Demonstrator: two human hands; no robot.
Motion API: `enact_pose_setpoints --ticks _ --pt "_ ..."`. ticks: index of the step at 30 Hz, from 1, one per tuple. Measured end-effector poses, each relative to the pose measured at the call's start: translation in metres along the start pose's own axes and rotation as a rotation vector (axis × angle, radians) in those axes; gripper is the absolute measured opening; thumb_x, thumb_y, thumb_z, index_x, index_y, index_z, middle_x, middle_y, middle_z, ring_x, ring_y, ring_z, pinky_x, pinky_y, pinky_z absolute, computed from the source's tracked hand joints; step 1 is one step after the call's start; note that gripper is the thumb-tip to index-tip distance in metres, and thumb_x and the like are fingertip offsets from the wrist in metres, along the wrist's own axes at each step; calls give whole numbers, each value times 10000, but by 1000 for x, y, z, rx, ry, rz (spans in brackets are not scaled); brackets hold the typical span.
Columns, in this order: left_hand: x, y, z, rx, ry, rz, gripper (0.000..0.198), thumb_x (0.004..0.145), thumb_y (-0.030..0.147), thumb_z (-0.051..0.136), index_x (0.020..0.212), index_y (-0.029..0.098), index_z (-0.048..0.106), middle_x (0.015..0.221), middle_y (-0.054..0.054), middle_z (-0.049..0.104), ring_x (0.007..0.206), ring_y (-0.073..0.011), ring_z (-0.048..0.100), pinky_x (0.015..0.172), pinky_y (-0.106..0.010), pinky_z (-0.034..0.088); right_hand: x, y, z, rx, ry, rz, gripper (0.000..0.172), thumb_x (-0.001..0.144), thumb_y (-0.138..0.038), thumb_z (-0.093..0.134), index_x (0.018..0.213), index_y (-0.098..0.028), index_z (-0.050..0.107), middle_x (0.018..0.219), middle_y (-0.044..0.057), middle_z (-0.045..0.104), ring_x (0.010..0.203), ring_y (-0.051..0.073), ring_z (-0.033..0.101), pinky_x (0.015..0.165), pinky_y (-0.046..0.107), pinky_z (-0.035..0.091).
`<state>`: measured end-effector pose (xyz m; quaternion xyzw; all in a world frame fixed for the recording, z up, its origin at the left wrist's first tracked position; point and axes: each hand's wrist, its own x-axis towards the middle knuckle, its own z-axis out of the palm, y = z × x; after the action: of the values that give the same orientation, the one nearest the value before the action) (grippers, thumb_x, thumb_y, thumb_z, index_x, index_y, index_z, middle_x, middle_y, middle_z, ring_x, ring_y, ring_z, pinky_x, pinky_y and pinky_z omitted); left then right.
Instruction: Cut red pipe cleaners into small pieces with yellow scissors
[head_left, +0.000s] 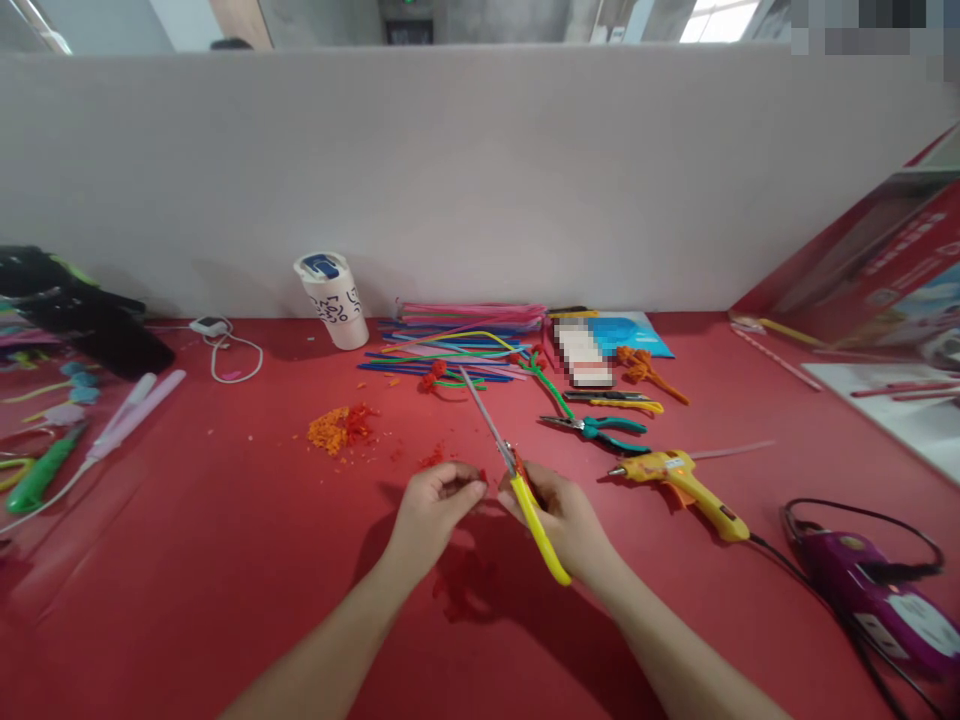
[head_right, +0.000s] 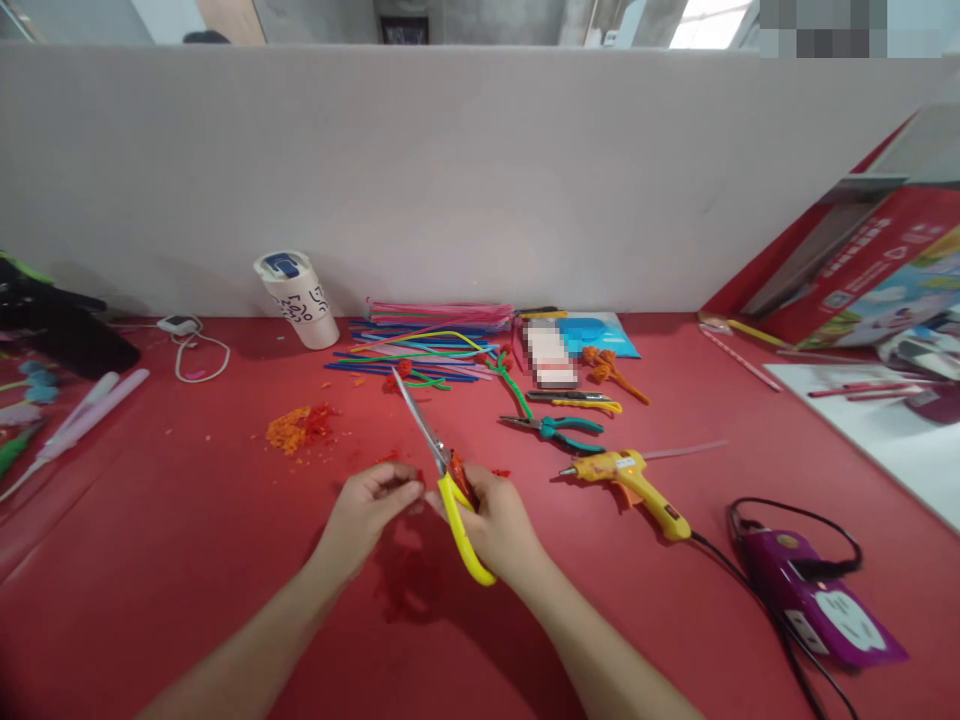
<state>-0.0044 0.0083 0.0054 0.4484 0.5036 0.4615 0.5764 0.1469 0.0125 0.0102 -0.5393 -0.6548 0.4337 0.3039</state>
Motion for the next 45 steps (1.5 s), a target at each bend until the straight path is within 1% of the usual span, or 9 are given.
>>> enact_pose_setpoints --ticks 2,5,7,10,19,25,30,38,45 --pt "3 3 -5 -73 79 25 87 648 227 587 682 147 591 581 16 570 538 -99 531 579 -223 422 -3 1 -5 -236 -3 -25 278 667 -448 502 648 -184 417 514 -54 403 452 79 371 430 193 241" --pt "7 7 -12 -163 174 73 74 649 209 597 689 146 596 589 19 579 539 -82 523 576 -199 408 -7 3 -8 -526 -29 -90 318 694 -495 470 762 -185 447 527 -33 478 454 108 436 440 205 223" --pt "8 8 -15 -214 200 88 79 656 210 594 702 146 600 611 12 591 554 -79 524 581 -194 402 -9 4 -7 -624 -57 -130 333 729 -509 418 796 -184 439 555 -7 528 483 131 488 449 215 222" --pt "10 10 -18 -247 215 102 94 671 220 584 719 143 607 639 1 602 572 -79 522 595 -198 398 -10 4 -4 -706 -88 -150 333 766 -514 355 777 -187 418 586 17 569 494 144 519 451 227 215" --pt "9 12 -20 -247 227 145 87 678 221 570 643 146 598 558 25 543 539 -69 458 568 -186 354 -11 2 -3 -818 -87 -204 365 759 -527 350 824 -177 433 622 42 590 543 168 549 469 241 221" --pt "9 13 -19 -293 234 134 83 671 206 579 611 148 578 541 32 528 528 -67 449 556 -183 350 -10 8 2 -908 -89 -212 349 800 -482 311 858 -163 441 593 40 593 511 178 550 452 260 193" --pt "8 14 -18 -370 215 101 58 660 198 590 640 144 589 577 27 546 525 -59 466 555 -181 367 -9 11 2 -974 -82 -193 352 808 -467 314 903 -151 437 592 45 603 517 193 562 442 262 165" --pt "7 13 -18 -393 214 100 54 661 185 589 637 137 586 570 27 541 521 -55 467 552 -179 363 -11 13 2 -1012 -28 -246 314 796 -459 322 810 -166 432 528 33 575 457 171 537 433 260 141" --pt "8 13 -19 -381 209 99 62 674 191 576 641 138 576 577 25 535 531 -61 466 556 -185 361 -10 15 1 -1042 -16 -265 314 793 -465 323 784 -170 431 520 31 567 452 172 533 432 256 127"
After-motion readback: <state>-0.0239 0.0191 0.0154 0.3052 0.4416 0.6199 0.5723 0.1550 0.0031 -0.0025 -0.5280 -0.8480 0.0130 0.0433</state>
